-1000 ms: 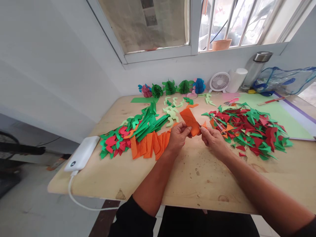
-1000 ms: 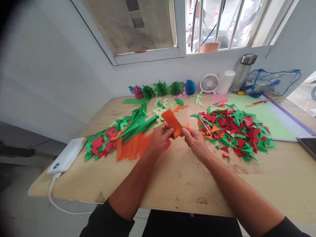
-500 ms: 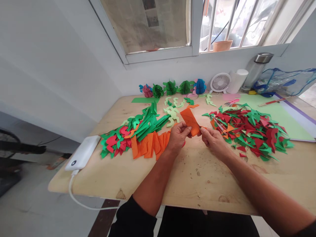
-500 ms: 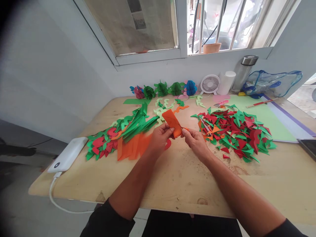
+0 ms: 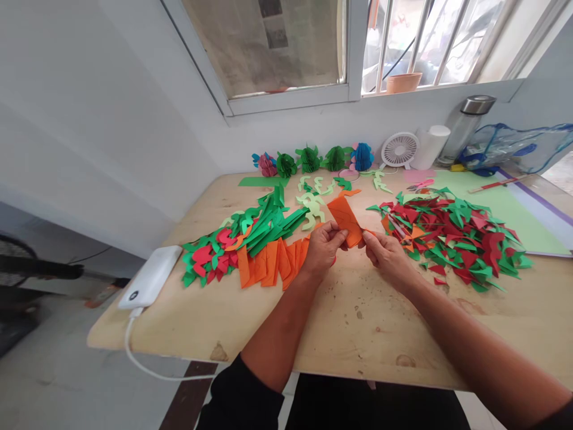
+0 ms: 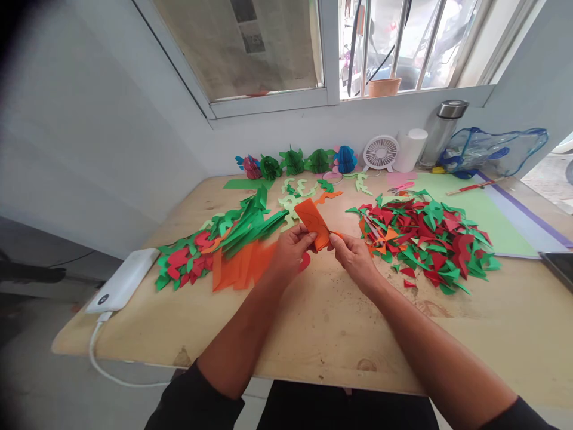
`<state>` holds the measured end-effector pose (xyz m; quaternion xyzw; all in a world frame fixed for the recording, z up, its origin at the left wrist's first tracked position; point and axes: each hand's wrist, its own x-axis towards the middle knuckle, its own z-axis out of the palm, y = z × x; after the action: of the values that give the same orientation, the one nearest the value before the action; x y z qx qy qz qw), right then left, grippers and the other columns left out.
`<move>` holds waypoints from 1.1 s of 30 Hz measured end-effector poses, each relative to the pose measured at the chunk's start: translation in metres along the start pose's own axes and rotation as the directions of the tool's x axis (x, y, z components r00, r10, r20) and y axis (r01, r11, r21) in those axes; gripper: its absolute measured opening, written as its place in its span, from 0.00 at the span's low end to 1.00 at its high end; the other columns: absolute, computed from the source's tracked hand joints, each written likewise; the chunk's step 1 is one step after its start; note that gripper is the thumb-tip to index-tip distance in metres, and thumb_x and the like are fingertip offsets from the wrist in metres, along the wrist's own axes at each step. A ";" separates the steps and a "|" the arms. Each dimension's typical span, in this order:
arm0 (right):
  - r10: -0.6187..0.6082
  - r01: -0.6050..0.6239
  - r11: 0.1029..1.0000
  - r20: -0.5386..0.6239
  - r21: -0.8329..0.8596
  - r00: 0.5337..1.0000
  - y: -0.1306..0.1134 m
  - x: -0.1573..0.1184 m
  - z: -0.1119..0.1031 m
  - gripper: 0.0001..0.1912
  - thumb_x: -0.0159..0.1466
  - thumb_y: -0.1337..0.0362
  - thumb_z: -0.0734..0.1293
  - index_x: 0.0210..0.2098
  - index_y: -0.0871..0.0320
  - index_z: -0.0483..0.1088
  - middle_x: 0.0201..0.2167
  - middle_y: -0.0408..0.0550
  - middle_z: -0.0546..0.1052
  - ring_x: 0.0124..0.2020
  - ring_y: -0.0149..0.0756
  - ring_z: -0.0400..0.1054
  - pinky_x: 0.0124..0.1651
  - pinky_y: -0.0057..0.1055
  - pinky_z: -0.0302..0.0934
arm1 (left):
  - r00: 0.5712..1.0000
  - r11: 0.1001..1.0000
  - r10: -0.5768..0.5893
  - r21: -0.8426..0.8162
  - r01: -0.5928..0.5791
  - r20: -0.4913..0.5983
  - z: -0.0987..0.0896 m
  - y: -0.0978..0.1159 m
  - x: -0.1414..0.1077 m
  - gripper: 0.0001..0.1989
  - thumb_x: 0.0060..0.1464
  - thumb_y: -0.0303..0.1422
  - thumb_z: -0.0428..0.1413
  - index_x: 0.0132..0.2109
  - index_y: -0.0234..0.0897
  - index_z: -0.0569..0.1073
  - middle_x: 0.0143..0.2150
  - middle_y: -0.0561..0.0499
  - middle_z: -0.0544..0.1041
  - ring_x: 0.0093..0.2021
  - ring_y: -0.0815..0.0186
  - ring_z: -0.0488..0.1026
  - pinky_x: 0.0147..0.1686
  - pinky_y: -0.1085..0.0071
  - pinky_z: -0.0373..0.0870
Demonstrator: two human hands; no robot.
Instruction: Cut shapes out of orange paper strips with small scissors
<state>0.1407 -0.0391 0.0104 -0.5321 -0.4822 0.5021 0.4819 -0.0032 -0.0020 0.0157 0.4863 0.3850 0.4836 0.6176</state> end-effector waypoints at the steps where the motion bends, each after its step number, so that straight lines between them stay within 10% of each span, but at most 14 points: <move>1: 0.001 -0.001 1.000 0.001 0.006 1.000 0.000 0.000 0.000 0.23 0.57 0.43 0.63 0.25 0.59 0.65 0.12 0.34 0.53 0.14 0.23 0.43 0.17 0.25 0.37 | 1.000 1.000 0.000 -0.001 0.000 -0.001 0.000 0.000 0.000 0.09 0.45 0.35 0.60 0.30 0.33 0.71 0.24 0.52 0.72 0.24 0.71 0.68 0.26 0.73 0.65; 33: 0.035 -0.036 0.997 0.017 0.073 0.999 0.000 -0.001 0.003 0.23 0.58 0.43 0.62 0.24 0.58 0.64 0.10 0.33 0.52 0.12 0.23 0.41 0.16 0.25 0.35 | 1.000 1.000 0.004 -0.013 -0.004 -0.008 0.000 -0.003 0.002 0.10 0.44 0.36 0.60 0.28 0.34 0.70 0.23 0.53 0.72 0.23 0.72 0.67 0.26 0.73 0.65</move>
<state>0.1379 -0.0402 0.0109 -0.5186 -0.4578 0.5321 0.4882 -0.0016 -0.0001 0.0126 0.4813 0.3834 0.4893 0.6180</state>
